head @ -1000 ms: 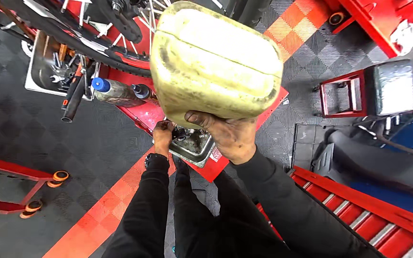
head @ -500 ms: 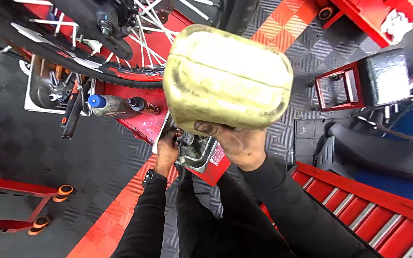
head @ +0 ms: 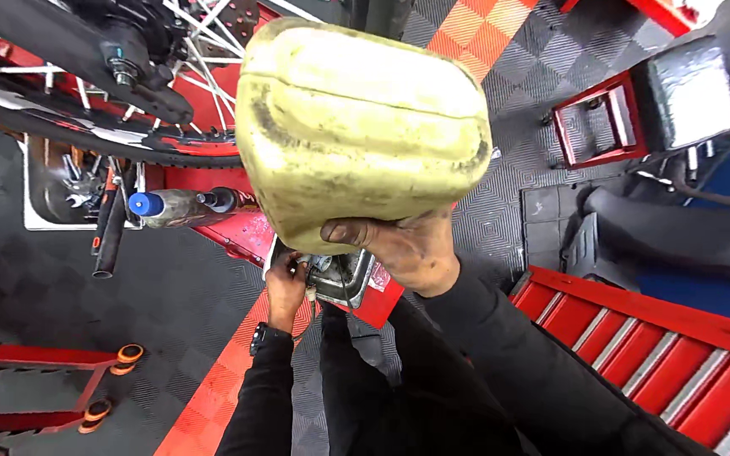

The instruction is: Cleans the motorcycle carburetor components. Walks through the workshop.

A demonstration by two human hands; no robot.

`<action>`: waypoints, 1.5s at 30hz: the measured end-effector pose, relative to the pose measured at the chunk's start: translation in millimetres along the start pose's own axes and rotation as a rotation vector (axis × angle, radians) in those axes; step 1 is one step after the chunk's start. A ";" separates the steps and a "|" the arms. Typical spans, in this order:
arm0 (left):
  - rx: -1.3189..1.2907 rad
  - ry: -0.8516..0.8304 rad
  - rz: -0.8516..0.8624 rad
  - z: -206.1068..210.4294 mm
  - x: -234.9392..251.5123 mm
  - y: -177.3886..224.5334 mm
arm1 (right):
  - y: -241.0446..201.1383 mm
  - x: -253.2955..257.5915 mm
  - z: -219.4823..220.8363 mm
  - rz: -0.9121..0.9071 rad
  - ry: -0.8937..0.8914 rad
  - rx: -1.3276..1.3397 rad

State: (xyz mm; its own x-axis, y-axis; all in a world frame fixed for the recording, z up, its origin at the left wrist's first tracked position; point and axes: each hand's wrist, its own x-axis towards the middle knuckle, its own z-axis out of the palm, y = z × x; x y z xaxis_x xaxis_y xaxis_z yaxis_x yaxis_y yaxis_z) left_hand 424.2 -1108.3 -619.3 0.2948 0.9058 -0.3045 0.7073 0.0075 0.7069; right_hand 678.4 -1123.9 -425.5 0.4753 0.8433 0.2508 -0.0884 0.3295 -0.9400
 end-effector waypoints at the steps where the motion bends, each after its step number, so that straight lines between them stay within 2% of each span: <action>1: 0.026 -0.019 0.029 0.3 -1.8 -0.4 | 2.6 1.7 -5.8 0.005 0.002 -0.013; 6: 0.117 -0.065 0.105 -0.6 1.6 3.3 | 15.8 5.9 -24.1 0.050 0.118 0.099; 11: 0.184 -0.124 0.175 -9.8 12.8 12.2 | 8.3 4.5 -10.4 -0.064 0.106 0.023; 15: 0.276 -0.139 0.200 -17.2 18.3 14.7 | 3.7 2.9 -12.1 -0.061 0.049 -0.010; 18: 0.312 -0.152 0.181 -19.8 18.6 10.5 | 1.5 3.1 -14.3 -0.075 0.093 -0.027; 23: 0.313 -0.135 0.138 -15.0 16.1 11.9 | 4.5 0.0 -7.6 -0.059 0.074 0.006; 32: 0.247 -0.049 0.214 2.6 6.6 10.4 | 10.5 -1.0 -12.2 -0.061 0.098 0.003; 40: 0.280 -0.083 0.336 5.4 -3.3 12.9 | 13.9 5.4 -24.2 -0.054 0.122 0.098; 43: 0.313 -0.080 0.365 7.2 -2.1 9.9 | 39.7 7.3 -53.6 0.011 0.329 0.088; 45: 0.330 -0.074 0.334 6.9 -1.7 6.8 | 75.1 4.2 -82.9 0.172 0.568 0.110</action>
State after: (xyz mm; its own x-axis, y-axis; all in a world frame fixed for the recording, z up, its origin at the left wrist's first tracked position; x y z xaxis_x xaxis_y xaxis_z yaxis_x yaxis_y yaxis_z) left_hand 433.0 -1112.7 -618.5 0.5776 0.8027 -0.1485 0.7288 -0.4251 0.5368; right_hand 746.3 -1130.8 -514.2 0.8370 0.5392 -0.0938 -0.2811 0.2765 -0.9190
